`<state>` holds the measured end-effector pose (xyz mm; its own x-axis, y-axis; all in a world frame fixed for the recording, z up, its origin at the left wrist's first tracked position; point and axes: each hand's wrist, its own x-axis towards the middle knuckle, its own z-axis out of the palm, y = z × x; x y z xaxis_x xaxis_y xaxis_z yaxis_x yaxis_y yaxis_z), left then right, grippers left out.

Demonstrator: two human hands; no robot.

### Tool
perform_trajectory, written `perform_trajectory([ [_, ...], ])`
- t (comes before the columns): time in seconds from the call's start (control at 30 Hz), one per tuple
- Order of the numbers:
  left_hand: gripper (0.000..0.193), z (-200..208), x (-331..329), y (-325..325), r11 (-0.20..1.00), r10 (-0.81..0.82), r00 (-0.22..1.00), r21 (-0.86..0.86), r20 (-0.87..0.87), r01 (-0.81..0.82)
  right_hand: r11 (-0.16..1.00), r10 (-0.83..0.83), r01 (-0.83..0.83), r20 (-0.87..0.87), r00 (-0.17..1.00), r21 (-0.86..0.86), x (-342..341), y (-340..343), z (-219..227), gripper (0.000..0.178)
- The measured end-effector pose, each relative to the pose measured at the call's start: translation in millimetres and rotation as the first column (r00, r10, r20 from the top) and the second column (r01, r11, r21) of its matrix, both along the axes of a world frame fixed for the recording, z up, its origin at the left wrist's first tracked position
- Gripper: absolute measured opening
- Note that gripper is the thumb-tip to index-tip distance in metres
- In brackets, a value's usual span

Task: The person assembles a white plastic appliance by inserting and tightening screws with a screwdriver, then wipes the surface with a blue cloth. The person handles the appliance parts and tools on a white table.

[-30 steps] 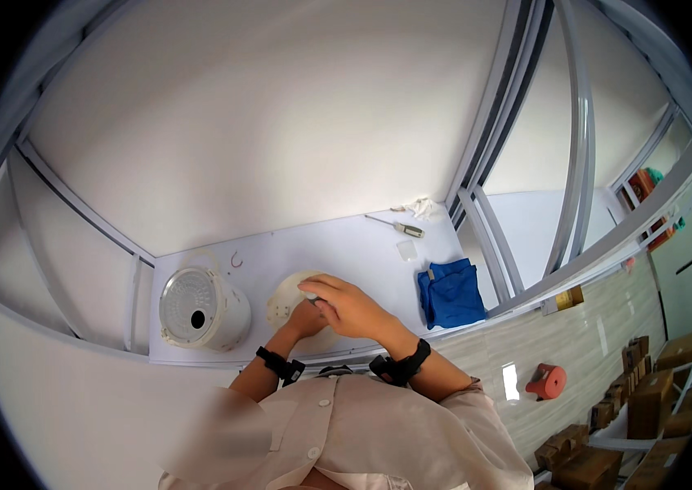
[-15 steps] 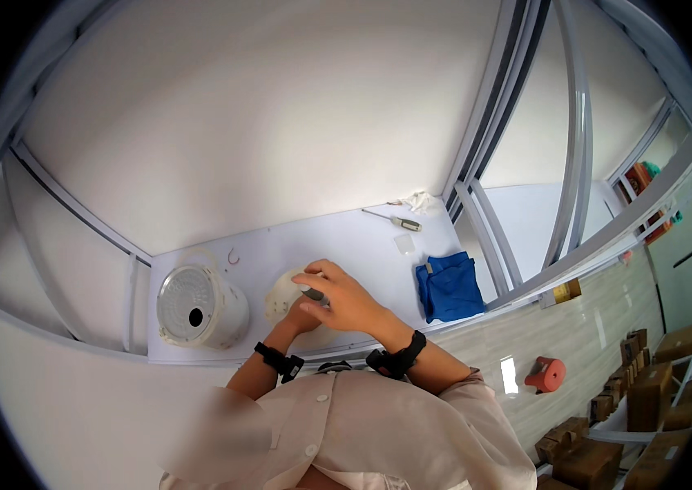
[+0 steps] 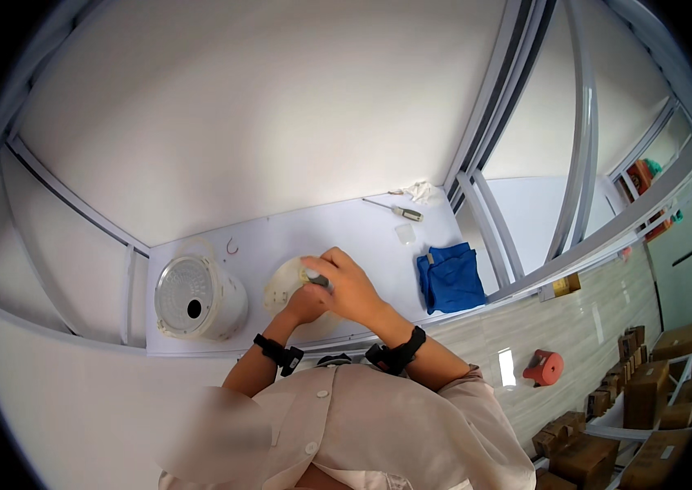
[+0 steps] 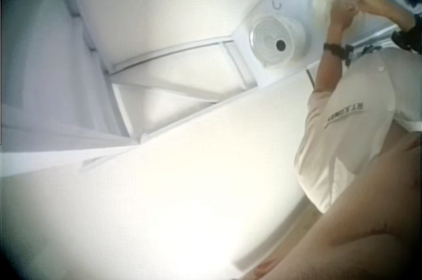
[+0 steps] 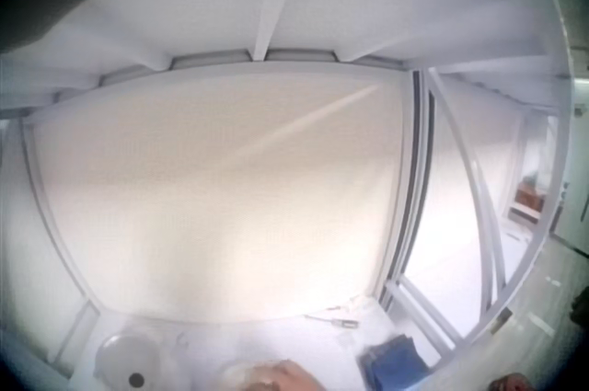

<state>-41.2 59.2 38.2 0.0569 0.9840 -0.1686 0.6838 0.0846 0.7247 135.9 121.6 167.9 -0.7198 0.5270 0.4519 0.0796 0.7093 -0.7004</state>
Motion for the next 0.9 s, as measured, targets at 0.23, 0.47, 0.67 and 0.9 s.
perform_trajectory([
  [0.23, 0.028, -20.5, -6.2, -0.2, 1.0, 0.004, 1.0, -0.017, -0.024, -0.004, 0.991, 0.086, -0.093, -0.069, 0.994, -0.099, -2.6, -1.4, -6.6, 0.069],
  [0.47, 0.034, -11.4, -1.1, -5.3, 0.998, 0.063, 0.997, -0.011, 0.053, -0.063, 0.996, 0.021, -0.034, -0.142, 0.99, -0.087, 2.3, 2.0, -2.6, 0.062],
  [0.67, 0.037, -15.2, 3.3, -6.1, 0.999, 0.041, 0.995, 0.037, -0.091, -0.037, 0.976, -0.048, 0.009, -0.17, 0.984, -0.219, 11.7, 8.4, 3.7, 0.055],
  [0.9, 0.033, -24.1, -0.8, -8.8, 0.985, 0.145, 0.986, 0.079, 0.084, -0.152, 0.981, -0.096, 0.052, -0.237, 0.967, -0.186, 20.2, 5.9, 6.2, 0.053],
])
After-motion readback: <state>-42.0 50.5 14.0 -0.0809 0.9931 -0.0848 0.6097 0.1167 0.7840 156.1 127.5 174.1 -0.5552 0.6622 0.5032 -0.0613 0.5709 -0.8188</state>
